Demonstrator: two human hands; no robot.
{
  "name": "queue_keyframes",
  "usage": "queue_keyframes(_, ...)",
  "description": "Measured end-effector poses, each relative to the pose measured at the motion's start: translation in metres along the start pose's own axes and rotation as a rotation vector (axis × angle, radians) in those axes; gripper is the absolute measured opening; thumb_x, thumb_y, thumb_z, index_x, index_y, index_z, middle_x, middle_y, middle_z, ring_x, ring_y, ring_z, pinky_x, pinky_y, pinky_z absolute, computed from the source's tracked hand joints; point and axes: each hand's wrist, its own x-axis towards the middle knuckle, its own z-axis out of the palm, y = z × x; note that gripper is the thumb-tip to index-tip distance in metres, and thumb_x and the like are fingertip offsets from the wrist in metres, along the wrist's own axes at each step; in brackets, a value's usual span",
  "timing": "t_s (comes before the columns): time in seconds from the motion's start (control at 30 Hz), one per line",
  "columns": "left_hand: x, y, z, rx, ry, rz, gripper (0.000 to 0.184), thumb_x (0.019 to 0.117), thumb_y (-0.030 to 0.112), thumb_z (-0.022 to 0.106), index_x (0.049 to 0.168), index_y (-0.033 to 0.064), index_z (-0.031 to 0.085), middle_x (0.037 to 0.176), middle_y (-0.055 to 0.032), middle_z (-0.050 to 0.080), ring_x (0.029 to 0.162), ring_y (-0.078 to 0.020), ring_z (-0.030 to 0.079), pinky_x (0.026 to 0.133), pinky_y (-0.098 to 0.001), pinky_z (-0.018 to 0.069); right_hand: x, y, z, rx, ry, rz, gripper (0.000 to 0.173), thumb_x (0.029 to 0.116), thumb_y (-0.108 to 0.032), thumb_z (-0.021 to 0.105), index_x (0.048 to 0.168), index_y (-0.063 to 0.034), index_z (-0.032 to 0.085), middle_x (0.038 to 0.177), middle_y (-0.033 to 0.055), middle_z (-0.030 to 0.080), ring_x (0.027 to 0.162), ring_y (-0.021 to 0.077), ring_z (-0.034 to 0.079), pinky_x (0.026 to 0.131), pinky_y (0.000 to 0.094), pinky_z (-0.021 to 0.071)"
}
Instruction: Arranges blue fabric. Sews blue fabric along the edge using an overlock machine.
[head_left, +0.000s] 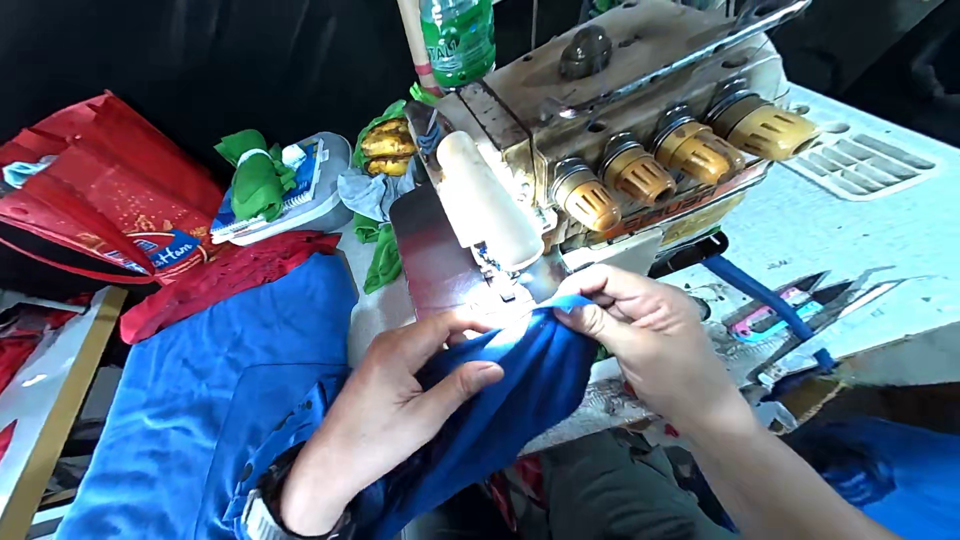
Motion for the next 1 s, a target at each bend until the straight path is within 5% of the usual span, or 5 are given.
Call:
queue_keyframes(0.1,0.001,-0.010,-0.023,0.227,0.007,0.014,0.018,0.0978,0.021,0.065,0.110,0.0092,0.071,0.095,0.0110,0.071,0.085,0.0065,0.065,0.079,-0.0123,0.0554,0.001,0.004,-0.003,0.142,0.029,0.185,0.014,0.0979,-0.005,0.062,0.097,-0.0150,0.072,0.077,-0.0071,0.069,0.064,-0.0009,0.063,0.058,0.0151,0.0539)
queue_keyframes(0.2,0.002,-0.037,-0.042,0.336,0.021,0.027,0.016,0.1019,0.025,0.059,0.103,0.0147,0.071,0.088,0.0111,0.069,0.080,0.0044,0.064,0.070,-0.0137,0.0523,0.004,0.012,0.001,0.241,0.090,0.306,0.018,0.0985,-0.003,0.059,0.089,-0.0107,0.072,0.074,-0.0022,0.068,0.065,0.0024,0.063,0.061,0.0175,0.0535)
queue_keyframes(0.37,0.006,-0.042,-0.041,0.131,0.138,-0.071,0.009,0.1023,0.013,0.059,0.101,0.0137,0.068,0.072,0.0099,0.060,0.057,0.0035,0.050,0.051,-0.0104,0.0396,0.000,0.007,0.003,0.335,0.136,0.492,0.023,0.1021,-0.010,0.056,0.085,-0.0111,0.072,0.073,0.0008,0.067,0.063,0.0043,0.062,0.058,0.0189,0.0520)
queue_keyframes(0.57,0.033,-0.047,-0.022,0.337,0.174,0.026,0.011,0.1006,0.012,0.061,0.104,0.0053,0.070,0.097,-0.0011,0.068,0.091,-0.0024,0.064,0.082,-0.0194,0.0517,-0.006,0.013,0.006,0.364,0.202,0.530,0.023,0.1027,-0.010,0.055,0.088,-0.0086,0.072,0.074,0.0020,0.069,0.065,0.0054,0.064,0.061,0.0206,0.0546)
queue_keyframes(1.0,0.026,-0.053,-0.020,0.288,0.137,-0.023,0.017,0.1029,0.016,0.057,0.107,0.0084,0.072,0.102,0.0009,0.062,0.095,-0.0032,0.059,0.084,-0.0197,0.0484,-0.010,0.019,0.008,0.346,0.218,0.503,0.023,0.1011,-0.006,0.056,0.084,-0.0080,0.071,0.072,0.0022,0.067,0.064,0.0051,0.062,0.060,0.0190,0.0523)
